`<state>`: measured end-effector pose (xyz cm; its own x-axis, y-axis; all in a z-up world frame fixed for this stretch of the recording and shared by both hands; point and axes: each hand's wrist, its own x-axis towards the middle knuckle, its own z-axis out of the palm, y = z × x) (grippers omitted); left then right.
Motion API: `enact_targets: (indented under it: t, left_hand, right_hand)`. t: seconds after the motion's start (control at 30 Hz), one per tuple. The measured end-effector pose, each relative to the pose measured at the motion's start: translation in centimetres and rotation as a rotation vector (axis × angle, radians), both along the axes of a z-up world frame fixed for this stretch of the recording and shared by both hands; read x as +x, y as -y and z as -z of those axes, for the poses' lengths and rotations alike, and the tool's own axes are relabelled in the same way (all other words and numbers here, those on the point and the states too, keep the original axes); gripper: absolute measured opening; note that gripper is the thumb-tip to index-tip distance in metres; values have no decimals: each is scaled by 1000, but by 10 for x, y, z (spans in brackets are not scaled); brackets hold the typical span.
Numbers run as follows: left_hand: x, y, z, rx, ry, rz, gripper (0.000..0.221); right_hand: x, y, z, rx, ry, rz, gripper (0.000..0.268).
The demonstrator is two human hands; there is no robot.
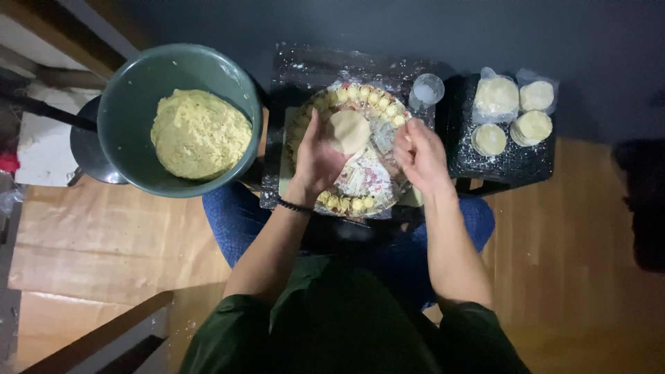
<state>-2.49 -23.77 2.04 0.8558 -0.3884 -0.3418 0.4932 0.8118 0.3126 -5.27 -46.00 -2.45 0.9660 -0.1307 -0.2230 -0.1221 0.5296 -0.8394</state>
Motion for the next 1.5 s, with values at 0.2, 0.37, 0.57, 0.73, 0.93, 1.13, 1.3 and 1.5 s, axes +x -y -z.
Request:
enact_targets:
  t: [0.2,0.37,0.57,0.73,0.93,1.13,1.3,1.5]
  left_hand:
    - [6,-1,19,-77,29,28,84]
    - [3,3,7,-21,-21,30,85]
    - [-3,4,1,-2,33,19,89]
    - [-3,4,3,-26,-25,18,80]
    - [3,3,9,-22,-52,82,82]
    - [-7,7,7,-98,36,111,73]
    - [-6,5,7,-230,39,213,95]
    - [-8,2,1,-354,59,242,97]
  right_hand:
    - [-5,-4,-11,-23,88,-227,23]
    - [2,8,-2,178,42,-38,20]
    - [-1,-6,-13,0,70,-183,77]
    - [-13,-16,-14,-158,-159,67,16]
    - [-11,-10,12,-737,-288,-295,31]
    - [-2,7,5,-159,-84,-40,5]
    - [-5,-15,-30,-462,-122,129,29]
    - [-18,0,-13,60,40,-221,24]
